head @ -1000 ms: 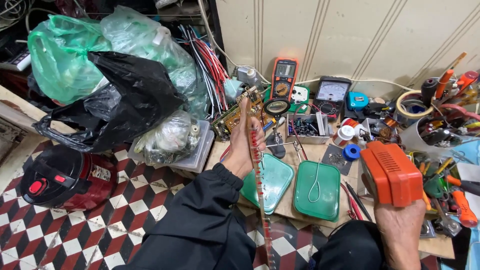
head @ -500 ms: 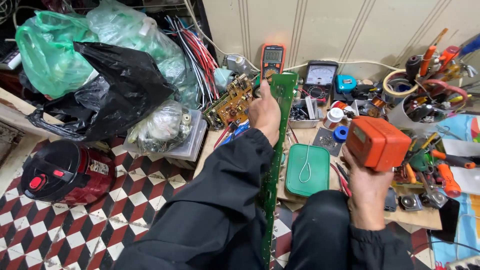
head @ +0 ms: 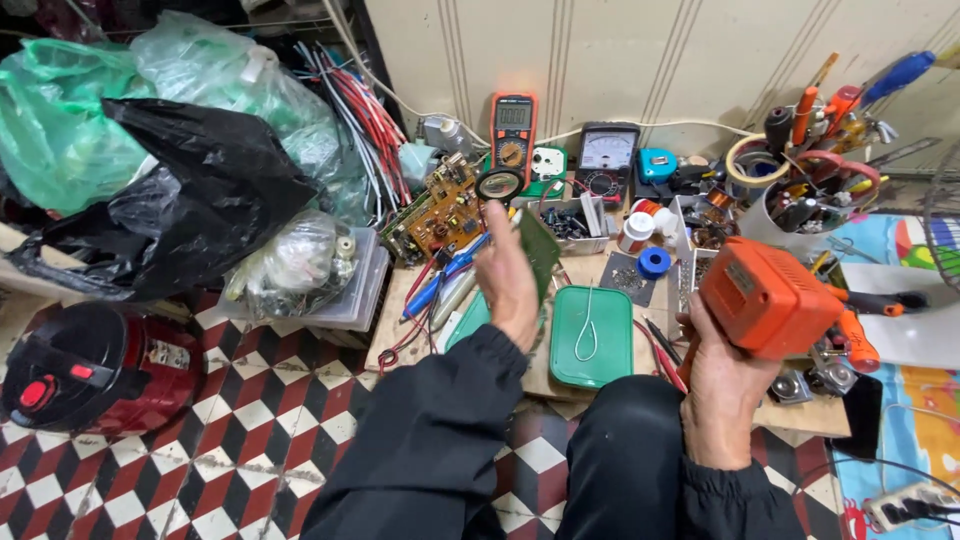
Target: Testing and repairing a printed circuit board using a multimeter and a heat gun
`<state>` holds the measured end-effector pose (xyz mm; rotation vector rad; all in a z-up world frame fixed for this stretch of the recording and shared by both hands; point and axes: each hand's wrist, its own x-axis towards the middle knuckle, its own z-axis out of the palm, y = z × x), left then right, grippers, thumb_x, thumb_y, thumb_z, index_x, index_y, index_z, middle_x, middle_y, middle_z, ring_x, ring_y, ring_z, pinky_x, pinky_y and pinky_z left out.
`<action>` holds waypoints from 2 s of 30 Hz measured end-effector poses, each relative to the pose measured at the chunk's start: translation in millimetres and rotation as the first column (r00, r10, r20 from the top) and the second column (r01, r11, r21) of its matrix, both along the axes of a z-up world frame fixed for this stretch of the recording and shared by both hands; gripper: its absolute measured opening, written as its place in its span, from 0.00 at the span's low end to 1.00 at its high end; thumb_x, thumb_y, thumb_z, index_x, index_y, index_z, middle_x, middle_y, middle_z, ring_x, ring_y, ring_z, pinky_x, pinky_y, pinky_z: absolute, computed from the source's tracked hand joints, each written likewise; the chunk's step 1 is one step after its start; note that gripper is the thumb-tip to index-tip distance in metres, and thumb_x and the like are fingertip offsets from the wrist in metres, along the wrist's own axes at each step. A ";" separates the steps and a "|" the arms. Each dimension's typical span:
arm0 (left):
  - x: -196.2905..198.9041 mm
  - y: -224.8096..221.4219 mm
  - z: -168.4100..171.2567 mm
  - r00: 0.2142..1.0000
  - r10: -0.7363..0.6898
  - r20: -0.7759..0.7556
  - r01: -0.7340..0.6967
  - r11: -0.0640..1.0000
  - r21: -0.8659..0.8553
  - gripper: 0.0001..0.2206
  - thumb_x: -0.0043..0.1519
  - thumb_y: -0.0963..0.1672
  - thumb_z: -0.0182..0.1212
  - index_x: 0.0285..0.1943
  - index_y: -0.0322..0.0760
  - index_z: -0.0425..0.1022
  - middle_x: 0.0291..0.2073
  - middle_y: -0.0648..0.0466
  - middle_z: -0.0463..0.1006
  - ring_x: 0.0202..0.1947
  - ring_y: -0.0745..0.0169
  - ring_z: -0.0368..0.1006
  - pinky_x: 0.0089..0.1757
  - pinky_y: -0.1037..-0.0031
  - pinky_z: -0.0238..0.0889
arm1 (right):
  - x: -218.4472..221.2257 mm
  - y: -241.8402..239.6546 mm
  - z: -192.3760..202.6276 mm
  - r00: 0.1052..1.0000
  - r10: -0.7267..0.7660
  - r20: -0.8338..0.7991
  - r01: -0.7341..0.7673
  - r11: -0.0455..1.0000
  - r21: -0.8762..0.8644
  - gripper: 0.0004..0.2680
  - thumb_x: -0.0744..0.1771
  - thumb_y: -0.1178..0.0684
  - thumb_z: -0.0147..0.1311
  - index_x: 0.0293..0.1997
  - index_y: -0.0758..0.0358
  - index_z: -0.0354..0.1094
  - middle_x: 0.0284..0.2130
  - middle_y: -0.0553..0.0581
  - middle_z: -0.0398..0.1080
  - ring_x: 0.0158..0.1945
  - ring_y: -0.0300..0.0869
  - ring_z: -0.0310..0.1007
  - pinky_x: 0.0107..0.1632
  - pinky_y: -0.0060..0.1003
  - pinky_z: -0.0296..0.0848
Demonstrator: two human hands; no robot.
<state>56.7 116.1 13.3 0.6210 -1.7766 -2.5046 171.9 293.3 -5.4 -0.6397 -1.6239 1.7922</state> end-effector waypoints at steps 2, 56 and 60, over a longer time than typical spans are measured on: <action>6.3 -12.4 -0.8 0.995 -0.041 -0.086 0.036 0.998 -0.057 0.33 0.68 0.67 0.36 0.24 0.46 0.66 0.21 0.62 0.68 0.18 0.68 0.63 0.26 0.69 0.62 | 2.2 4.2 6.8 1.000 -0.001 0.011 0.001 1.000 0.006 0.19 0.71 0.60 0.63 0.71 0.64 0.63 0.53 0.55 0.73 0.44 0.38 0.78 0.49 0.32 0.80; 118.5 156.7 -245.9 0.378 -0.924 -0.057 0.004 0.063 -0.998 0.24 0.52 0.45 0.80 0.53 0.34 0.72 0.44 0.45 0.74 0.41 0.43 0.76 0.41 0.57 0.72 | 117.0 105.1 35.3 0.979 -0.165 0.119 0.129 0.954 0.269 0.29 0.71 0.70 0.55 0.83 0.57 0.47 0.67 0.59 0.64 0.58 0.47 0.74 0.60 0.44 0.80; 117.2 183.1 -277.4 0.382 -0.923 -0.052 -0.048 0.036 -0.998 0.15 0.52 0.45 0.77 0.44 0.37 0.80 0.41 0.46 0.77 0.44 0.44 0.74 0.50 0.58 0.65 | 118.3 105.9 42.2 0.963 -0.212 0.164 0.178 0.963 0.202 0.29 0.70 0.66 0.56 0.83 0.56 0.50 0.61 0.58 0.68 0.47 0.43 0.73 0.49 0.41 0.80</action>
